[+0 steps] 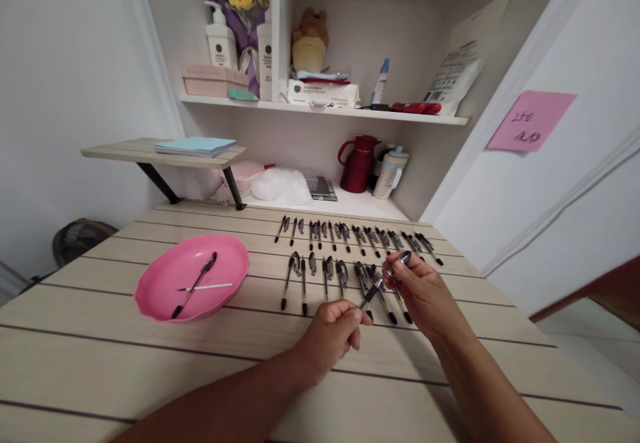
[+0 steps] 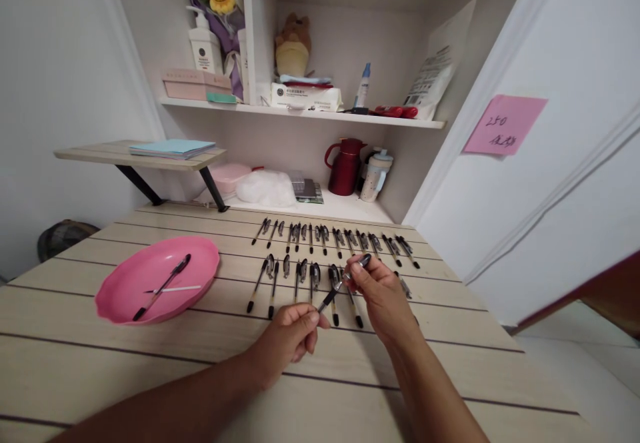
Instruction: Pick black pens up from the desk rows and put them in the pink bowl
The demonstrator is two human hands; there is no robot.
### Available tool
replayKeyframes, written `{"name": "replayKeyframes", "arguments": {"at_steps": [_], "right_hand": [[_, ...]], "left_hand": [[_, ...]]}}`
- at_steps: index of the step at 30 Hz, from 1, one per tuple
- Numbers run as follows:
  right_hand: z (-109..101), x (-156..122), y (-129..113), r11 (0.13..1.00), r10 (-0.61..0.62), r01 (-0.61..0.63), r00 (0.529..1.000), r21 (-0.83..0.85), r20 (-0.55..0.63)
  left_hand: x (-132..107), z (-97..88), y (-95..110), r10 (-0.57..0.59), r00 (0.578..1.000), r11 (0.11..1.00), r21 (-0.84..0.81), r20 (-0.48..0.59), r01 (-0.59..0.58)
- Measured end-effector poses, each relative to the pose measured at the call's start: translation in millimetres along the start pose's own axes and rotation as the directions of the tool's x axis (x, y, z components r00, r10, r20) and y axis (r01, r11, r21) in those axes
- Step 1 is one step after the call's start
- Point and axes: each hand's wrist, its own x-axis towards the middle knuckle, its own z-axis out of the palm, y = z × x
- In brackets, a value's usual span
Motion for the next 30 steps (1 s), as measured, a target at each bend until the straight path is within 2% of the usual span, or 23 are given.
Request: {"name": "replayKeyframes", "arguments": {"at_steps": [4, 9, 12, 16, 19, 25, 28, 30], "right_hand": [[2, -2, -3, 0.998, 0.042, -0.041, 0.999, -0.049, 0.021], [4, 0, -9, 0.999, -0.009, 0.008, 1.0, -0.051, -0.027], [6, 2, -9, 0.995, 0.013, -0.01, 0.999, -0.097, 0.029], [18, 8, -8, 0.991, 0.015, -0.006, 0.998, -0.13, 0.064], [33, 18, -11, 0.995, -0.009, 0.021, 0.992, -0.095, 0.129], [54, 38, -12, 0.996, -0.083, 0.085, 0.991, -0.015, 0.106], [56, 43, -7, 0.996, -0.087, 0.083, 0.992, 0.045, 0.087], [55, 44, -3, 0.992, -0.089, 0.082, 0.994, 0.101, 0.071]], "left_hand": [[2, -1.0, 1, 0.01, 1.0, 1.0, -0.006, 0.003, -0.01], [3, -0.9, 5, 0.034, 0.999, 0.999, 0.006, 0.023, -0.034], [3, -0.4, 9, 0.05, 0.999, 0.999, 0.006, 0.009, -0.05], [7, -0.2, 22, 0.097, 0.995, 0.995, 0.025, -0.019, -0.096], [16, -2.0, 39, 0.152, 0.987, 0.987, 0.069, -0.053, -0.148], [35, -11.7, 63, 0.336, 0.932, 0.917, 0.274, -0.137, -0.291], [38, -13.4, 68, 0.427, 0.894, 0.828, 0.457, -0.138, -0.325], [39, -12.2, 70, 0.488, 0.862, 0.735, 0.596, -0.133, -0.324]]}}
